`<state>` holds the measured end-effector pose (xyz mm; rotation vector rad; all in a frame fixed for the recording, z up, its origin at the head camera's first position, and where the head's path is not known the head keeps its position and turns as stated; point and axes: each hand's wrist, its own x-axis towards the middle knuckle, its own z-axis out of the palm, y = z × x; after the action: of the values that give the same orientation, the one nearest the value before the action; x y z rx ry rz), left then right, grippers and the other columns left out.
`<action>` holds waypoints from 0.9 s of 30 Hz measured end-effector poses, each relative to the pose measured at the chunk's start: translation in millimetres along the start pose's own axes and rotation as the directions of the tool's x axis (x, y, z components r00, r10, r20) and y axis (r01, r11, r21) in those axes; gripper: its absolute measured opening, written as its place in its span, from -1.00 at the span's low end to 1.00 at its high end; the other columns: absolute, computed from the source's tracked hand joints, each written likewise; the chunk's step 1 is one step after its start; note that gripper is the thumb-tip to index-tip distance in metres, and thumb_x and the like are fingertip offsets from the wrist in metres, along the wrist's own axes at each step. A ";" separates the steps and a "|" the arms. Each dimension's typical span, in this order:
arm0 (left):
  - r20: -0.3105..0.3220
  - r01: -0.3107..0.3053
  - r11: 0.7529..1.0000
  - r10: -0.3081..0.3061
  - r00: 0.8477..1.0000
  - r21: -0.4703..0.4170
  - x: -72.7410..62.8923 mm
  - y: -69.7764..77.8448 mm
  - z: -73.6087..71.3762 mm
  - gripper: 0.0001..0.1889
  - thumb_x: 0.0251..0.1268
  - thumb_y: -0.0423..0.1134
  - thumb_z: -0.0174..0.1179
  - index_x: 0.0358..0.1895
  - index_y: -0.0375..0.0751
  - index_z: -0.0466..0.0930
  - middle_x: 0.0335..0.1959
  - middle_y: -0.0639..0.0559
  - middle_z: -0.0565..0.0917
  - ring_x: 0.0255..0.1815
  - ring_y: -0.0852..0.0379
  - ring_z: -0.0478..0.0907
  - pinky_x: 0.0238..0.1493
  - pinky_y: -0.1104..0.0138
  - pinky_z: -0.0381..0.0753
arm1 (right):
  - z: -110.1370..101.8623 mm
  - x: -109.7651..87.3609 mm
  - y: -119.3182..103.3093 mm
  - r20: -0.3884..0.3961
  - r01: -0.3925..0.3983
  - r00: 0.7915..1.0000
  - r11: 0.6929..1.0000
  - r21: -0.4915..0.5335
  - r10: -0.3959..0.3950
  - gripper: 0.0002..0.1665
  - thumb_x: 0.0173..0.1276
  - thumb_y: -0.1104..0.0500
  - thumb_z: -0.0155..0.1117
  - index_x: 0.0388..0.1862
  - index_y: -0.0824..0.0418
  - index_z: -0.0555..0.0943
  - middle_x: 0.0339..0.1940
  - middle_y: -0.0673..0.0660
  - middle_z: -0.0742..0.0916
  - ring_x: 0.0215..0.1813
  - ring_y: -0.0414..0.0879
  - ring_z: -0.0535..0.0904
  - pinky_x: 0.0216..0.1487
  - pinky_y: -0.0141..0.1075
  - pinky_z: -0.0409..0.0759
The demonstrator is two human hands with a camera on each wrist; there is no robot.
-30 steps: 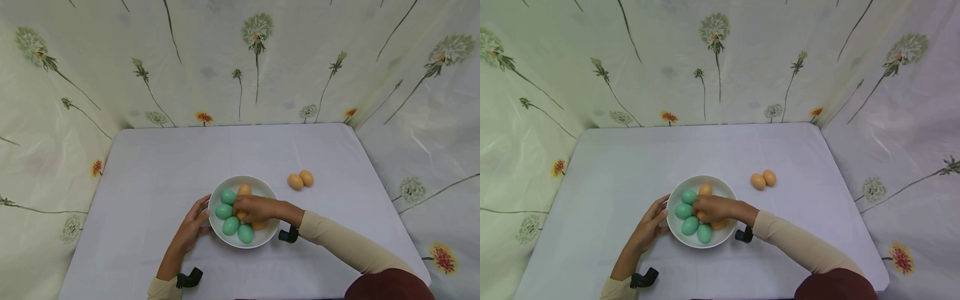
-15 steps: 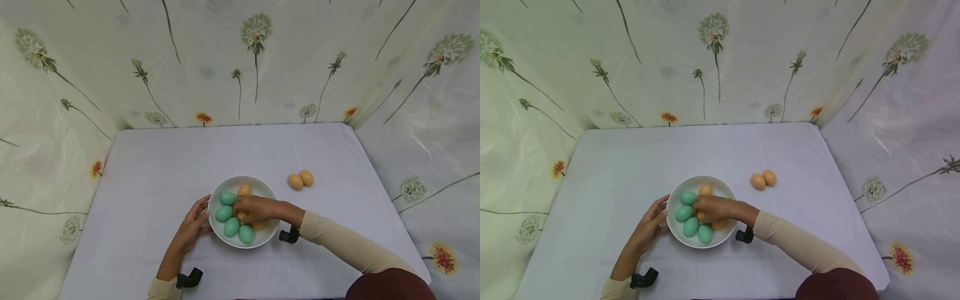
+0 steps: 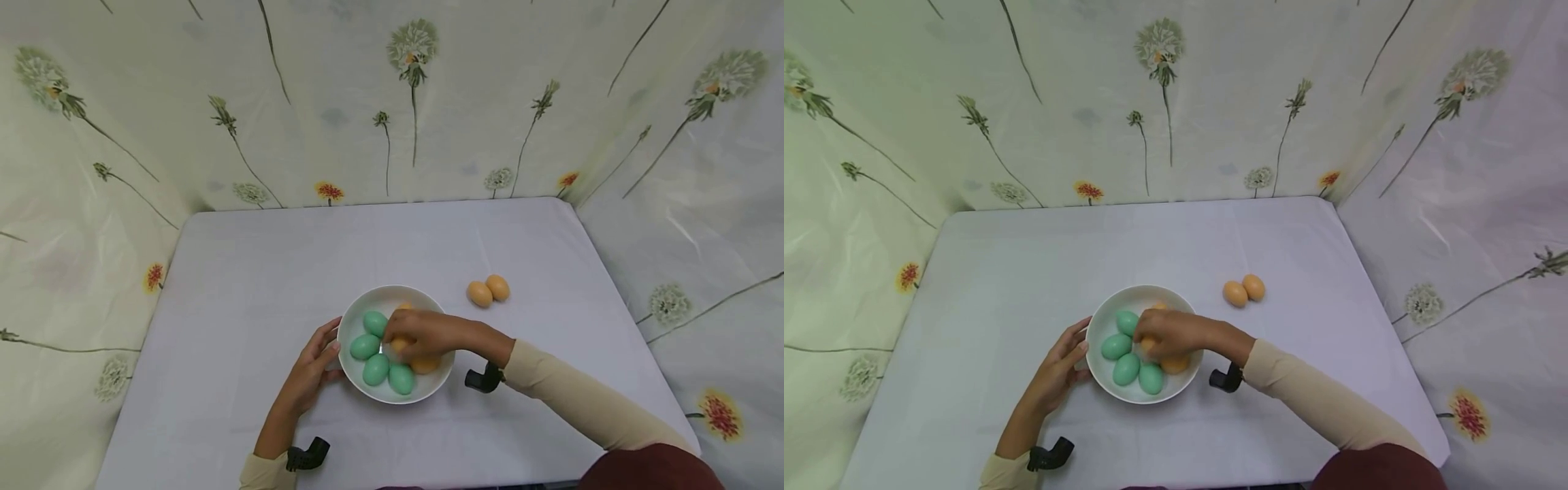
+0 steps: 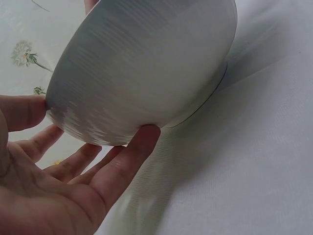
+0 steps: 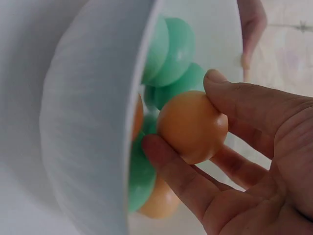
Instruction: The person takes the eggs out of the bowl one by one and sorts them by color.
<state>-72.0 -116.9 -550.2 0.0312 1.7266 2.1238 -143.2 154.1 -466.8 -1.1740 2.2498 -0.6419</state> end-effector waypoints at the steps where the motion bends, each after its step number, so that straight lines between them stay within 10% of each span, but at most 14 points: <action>1: 0.009 -0.010 1.000 0.010 1.000 0.010 0.0 0.3 -0.3 -0.46 0.58 -0.17 -0.01 0.53 0.01 0.17 0.51 -0.19 0.26 0.36 -0.13 0.41 -0.01 0.04 0.70 | -2.7 -2.0 0.8 -0.010 -0.004 1.000 1.000 0.007 0.004 -0.66 0.29 0.24 0.40 0.05 0.15 0.67 0.04 -0.02 0.68 0.11 -0.15 0.50 0.18 -0.28 0.50; 15: -0.021 0.020 1.000 -0.020 1.000 -0.003 -0.3 -1.0 1.4 -0.48 0.57 -0.14 0.02 0.51 0.12 0.21 0.49 -0.12 0.29 0.39 -0.20 0.38 0.02 -0.01 0.68 | -51.5 -50.0 10.5 -0.187 -0.088 0.978 0.995 0.054 0.097 -0.61 0.30 0.18 0.45 0.09 0.22 0.65 0.17 0.12 0.64 0.13 -0.01 0.59 -0.05 -0.32 0.68; 27: -0.013 0.024 1.000 -0.024 1.000 -0.001 1.1 -1.4 1.2 -0.49 0.58 -0.15 0.01 0.51 0.12 0.21 0.49 -0.13 0.29 0.38 -0.19 0.40 0.01 0.04 0.70 | -83.4 -106.8 55.6 -0.326 -0.296 0.892 0.949 0.107 0.315 -0.57 0.30 0.25 0.43 0.15 0.20 0.62 0.21 0.15 0.63 0.22 0.09 0.56 0.08 -0.05 0.67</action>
<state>-72.3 -115.1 -551.5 -0.0029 1.7246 2.1121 -177.0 286.7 -414.3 -0.6949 2.6113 -0.8207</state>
